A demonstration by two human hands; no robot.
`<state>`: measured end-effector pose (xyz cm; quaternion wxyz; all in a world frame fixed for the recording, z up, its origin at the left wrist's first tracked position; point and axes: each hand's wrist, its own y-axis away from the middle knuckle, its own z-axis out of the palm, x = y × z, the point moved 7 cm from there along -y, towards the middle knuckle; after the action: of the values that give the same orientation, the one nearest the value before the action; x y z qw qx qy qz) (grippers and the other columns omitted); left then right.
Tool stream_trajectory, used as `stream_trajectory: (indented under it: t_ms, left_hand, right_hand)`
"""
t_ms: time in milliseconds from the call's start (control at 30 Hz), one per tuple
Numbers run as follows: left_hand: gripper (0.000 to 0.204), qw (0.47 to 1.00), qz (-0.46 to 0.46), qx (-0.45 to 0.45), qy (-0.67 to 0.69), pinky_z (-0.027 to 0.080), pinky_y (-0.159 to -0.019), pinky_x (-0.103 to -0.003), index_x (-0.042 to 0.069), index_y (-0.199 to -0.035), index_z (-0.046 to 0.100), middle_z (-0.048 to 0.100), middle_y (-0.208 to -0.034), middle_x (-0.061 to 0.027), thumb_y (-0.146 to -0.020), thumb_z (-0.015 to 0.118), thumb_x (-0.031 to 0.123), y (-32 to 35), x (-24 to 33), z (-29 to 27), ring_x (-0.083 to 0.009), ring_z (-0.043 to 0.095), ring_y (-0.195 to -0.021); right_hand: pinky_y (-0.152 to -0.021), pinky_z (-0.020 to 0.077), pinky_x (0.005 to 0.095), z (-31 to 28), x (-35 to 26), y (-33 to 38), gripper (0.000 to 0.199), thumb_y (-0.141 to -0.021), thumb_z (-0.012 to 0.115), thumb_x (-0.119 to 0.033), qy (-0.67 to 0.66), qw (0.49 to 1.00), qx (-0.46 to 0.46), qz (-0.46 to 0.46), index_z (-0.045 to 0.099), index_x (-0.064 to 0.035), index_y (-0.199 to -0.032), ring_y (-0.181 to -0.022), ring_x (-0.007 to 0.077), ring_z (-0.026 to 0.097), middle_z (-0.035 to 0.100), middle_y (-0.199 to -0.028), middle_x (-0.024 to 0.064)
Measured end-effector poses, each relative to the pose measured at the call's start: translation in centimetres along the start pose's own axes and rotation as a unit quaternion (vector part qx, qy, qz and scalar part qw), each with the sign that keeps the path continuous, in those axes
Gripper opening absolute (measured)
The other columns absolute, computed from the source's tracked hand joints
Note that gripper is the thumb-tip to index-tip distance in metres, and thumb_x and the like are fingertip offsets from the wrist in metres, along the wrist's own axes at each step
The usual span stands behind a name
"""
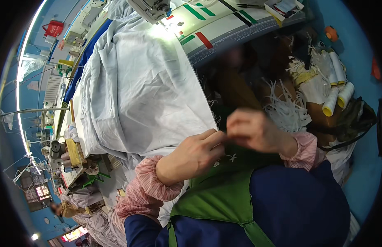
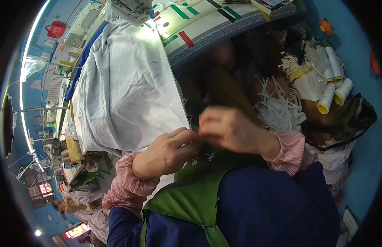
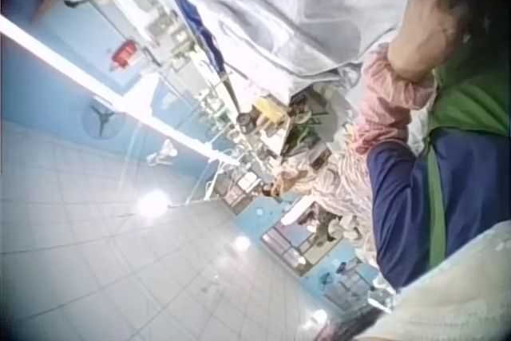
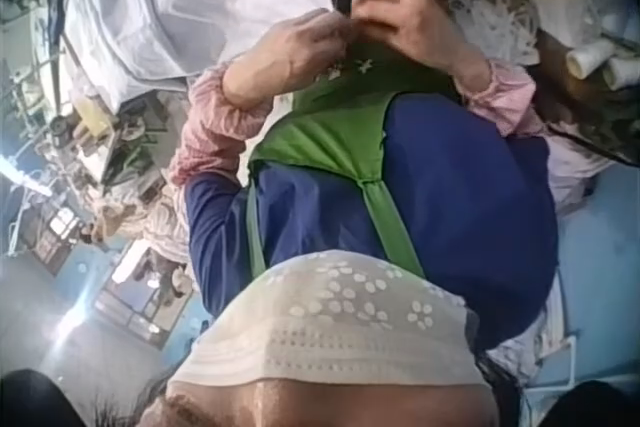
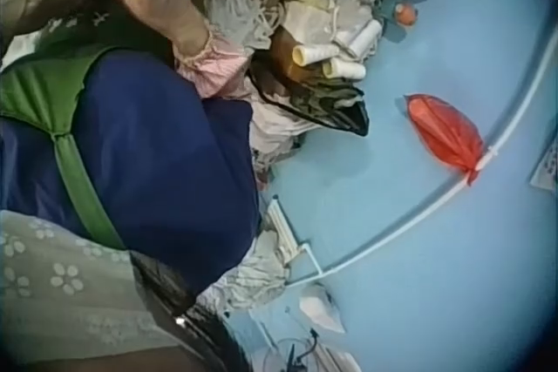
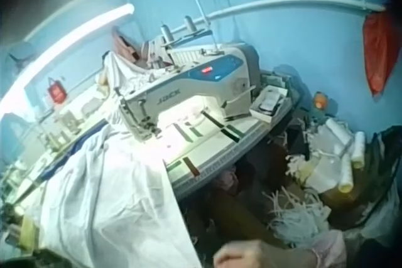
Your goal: Sewing the edges of pillowcases using an industrial sewing machine.
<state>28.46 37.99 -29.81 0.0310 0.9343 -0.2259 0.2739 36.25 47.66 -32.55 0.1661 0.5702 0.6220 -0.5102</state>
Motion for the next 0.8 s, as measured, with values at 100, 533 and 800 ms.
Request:
stream_trajectory:
  t_ms: [100, 533, 800]
  left_hand:
    - [0.013, 0.999, -0.029, -0.014, 0.012, 0.053, -0.071, -0.034, 0.0, -0.081, 0.06, 0.057, -0.099, -0.0122, -0.069, 0.064, -0.001, -0.1, -0.4, 0.7, -0.0268, 0.061, -0.086]
    - [0.074, 0.75, -0.566, 0.208, -0.272, 0.026, -0.111, -0.052, 0.015, -0.148, 0.036, 0.026, -0.155, -0.0227, -0.091, 0.051, 0.059, 15.9, -30.0, -8.9, -0.0426, 0.025, -0.141]
    - [0.073, 0.779, -0.535, 0.237, -0.226, 0.028, -0.112, -0.044, 0.012, -0.148, 0.035, 0.024, -0.153, -0.0289, -0.093, 0.05, 0.056, 14.9, -34.7, -12.7, -0.0451, 0.029, -0.138]
  right_hand:
    - [-0.063, 0.0522, 0.0327, 0.3, 0.9, -2.0, 0.023, -0.065, 0.073, -0.006, 0.173, 0.973, 0.02, -0.153, 0.067, -0.0034, -0.088, -0.074, 0.0236, 0.06, 0.065, -0.097, 0.0073]
    - [-0.061, 0.0532, 0.0305, 1.7, 9.3, -4.0, 0.024, -0.061, 0.069, 0.006, 0.117, 0.991, 0.053, -0.035, 0.069, -0.0009, -0.085, -0.072, 0.0225, 0.063, 0.068, -0.085, 0.0078]
    - [-0.061, 0.0531, 0.0306, 1.1, 11.9, -8.3, 0.027, -0.061, 0.07, 0.006, 0.094, 0.994, 0.048, -0.021, 0.07, -0.0015, -0.086, -0.072, 0.0221, 0.062, 0.067, -0.085, 0.0066]
